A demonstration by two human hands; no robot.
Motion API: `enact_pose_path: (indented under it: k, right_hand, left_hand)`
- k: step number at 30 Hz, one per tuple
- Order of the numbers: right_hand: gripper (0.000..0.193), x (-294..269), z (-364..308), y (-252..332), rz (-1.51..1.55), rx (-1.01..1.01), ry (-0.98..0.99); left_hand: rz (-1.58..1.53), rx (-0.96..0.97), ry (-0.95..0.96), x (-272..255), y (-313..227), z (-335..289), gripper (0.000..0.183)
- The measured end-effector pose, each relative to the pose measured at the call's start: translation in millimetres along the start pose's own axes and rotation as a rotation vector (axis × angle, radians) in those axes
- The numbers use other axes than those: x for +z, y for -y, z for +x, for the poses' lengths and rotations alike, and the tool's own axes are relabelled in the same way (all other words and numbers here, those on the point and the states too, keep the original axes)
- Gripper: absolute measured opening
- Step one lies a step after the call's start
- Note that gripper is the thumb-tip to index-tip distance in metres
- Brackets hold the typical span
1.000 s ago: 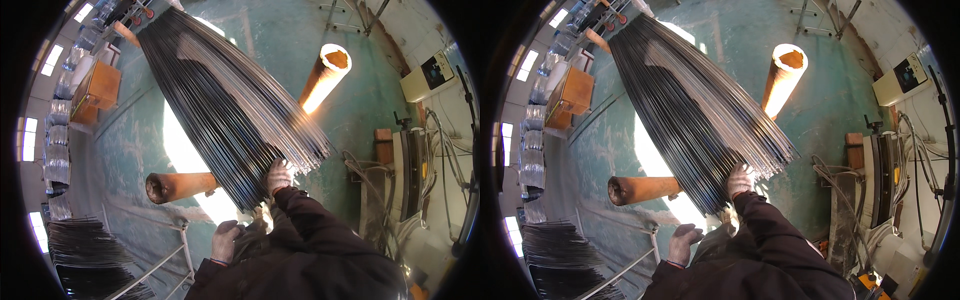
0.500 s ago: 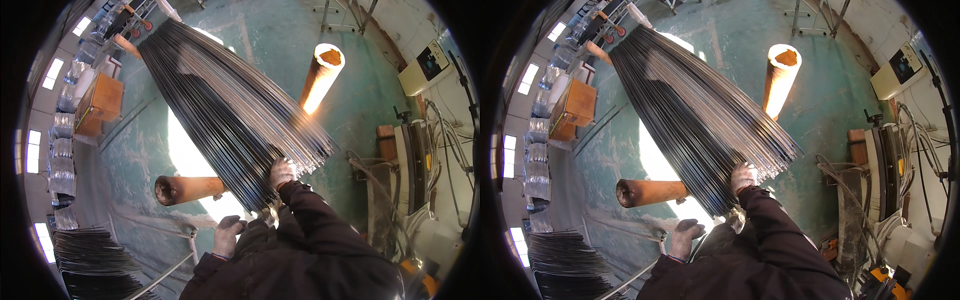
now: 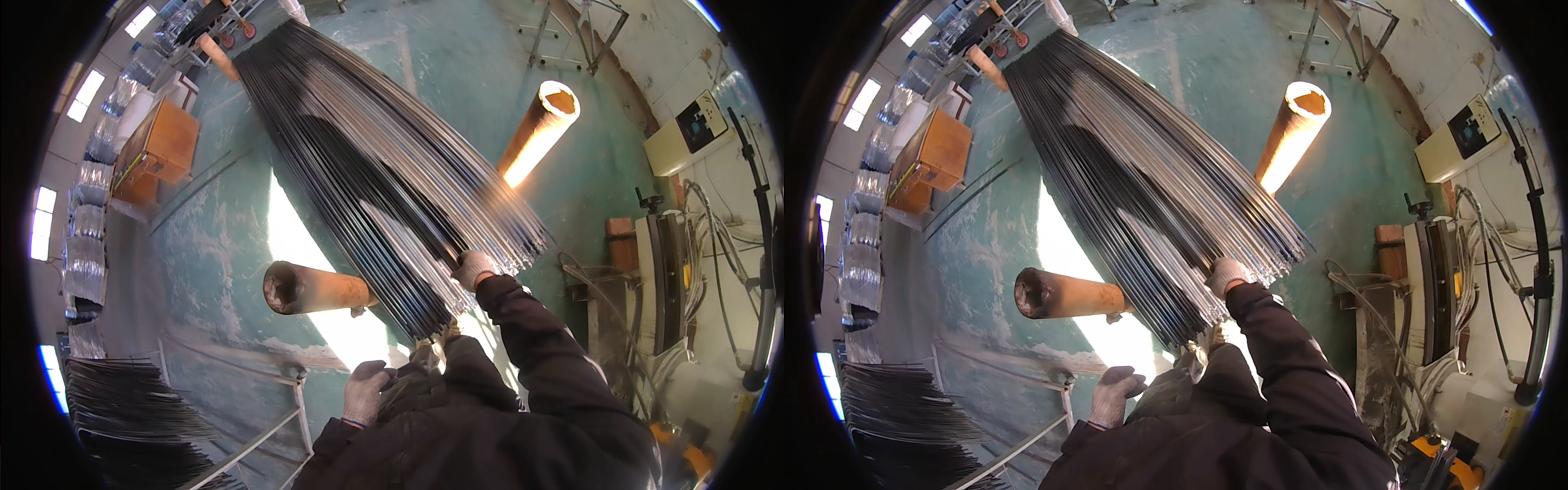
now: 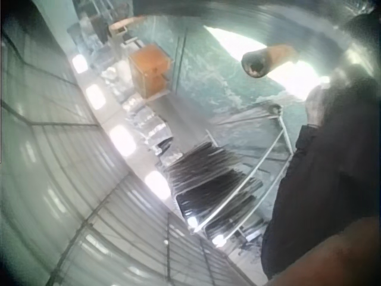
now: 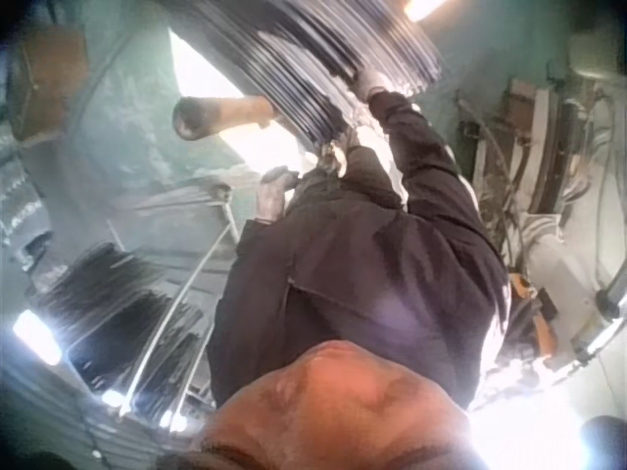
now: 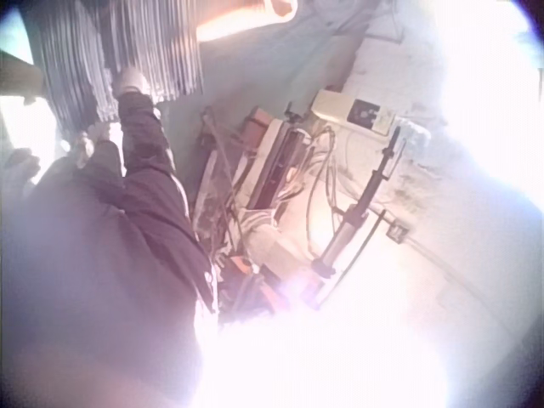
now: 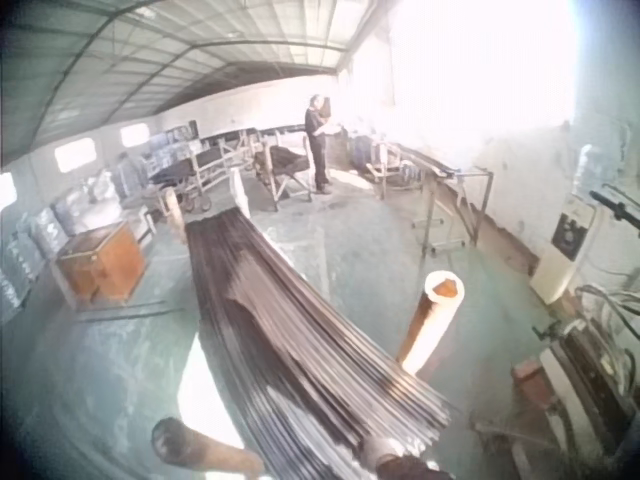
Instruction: The person repeatedly picks up bundles of long metal rods from a floor stack and feeds them into a rolling machine. The rods are guided through the rollers and then placed onto a growing output pile. The cycle of picking, feeding, and stacking continues throughout the clip.
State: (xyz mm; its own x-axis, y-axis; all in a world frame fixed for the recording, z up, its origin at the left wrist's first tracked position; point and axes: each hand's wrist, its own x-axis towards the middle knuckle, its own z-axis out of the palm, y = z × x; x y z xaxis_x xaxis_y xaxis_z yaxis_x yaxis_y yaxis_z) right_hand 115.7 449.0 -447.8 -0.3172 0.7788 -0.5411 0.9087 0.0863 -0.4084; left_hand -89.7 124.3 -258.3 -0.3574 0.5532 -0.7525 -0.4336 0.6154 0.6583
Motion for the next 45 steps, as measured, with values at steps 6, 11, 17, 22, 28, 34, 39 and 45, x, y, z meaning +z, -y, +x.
enact_pose_path:
  k: [6,11,17,22,28,34,39,45]
  right_hand:
    - [0.053,-4,6,-3,0.085,0.019,0.033]
    - [0.048,-22,-8,3,0.097,-0.057,0.046]
    - [0.040,-58,-107,22,0.707,0.055,0.208]
    - [0.050,-60,-242,-10,0.522,0.170,0.147]
    - [0.067,-3,-505,-102,0.407,0.530,0.117]
    - [0.045,120,-646,-139,0.527,0.790,-0.608]
    - [0.012,173,-607,-153,-0.126,0.757,-0.685]
    - [0.010,153,-739,-238,0.305,0.964,-0.940]
  left_hand:
    - [-0.023,0.036,0.036,-5,-3,3,0.037]
    - [-0.064,0.079,0.089,-5,0,9,0.039]
    - [0.230,0.223,0.218,7,4,36,0.038]
    - [0.037,0.081,0.437,46,0,80,0.034]
    - [-0.247,-0.114,0.575,106,-33,149,0.028]
    - [-0.732,-0.376,0.907,138,-48,146,0.018]
    - [-0.602,-0.431,0.749,162,-17,78,0.008]
    - [-0.338,-0.177,0.994,220,-38,-28,0.015]
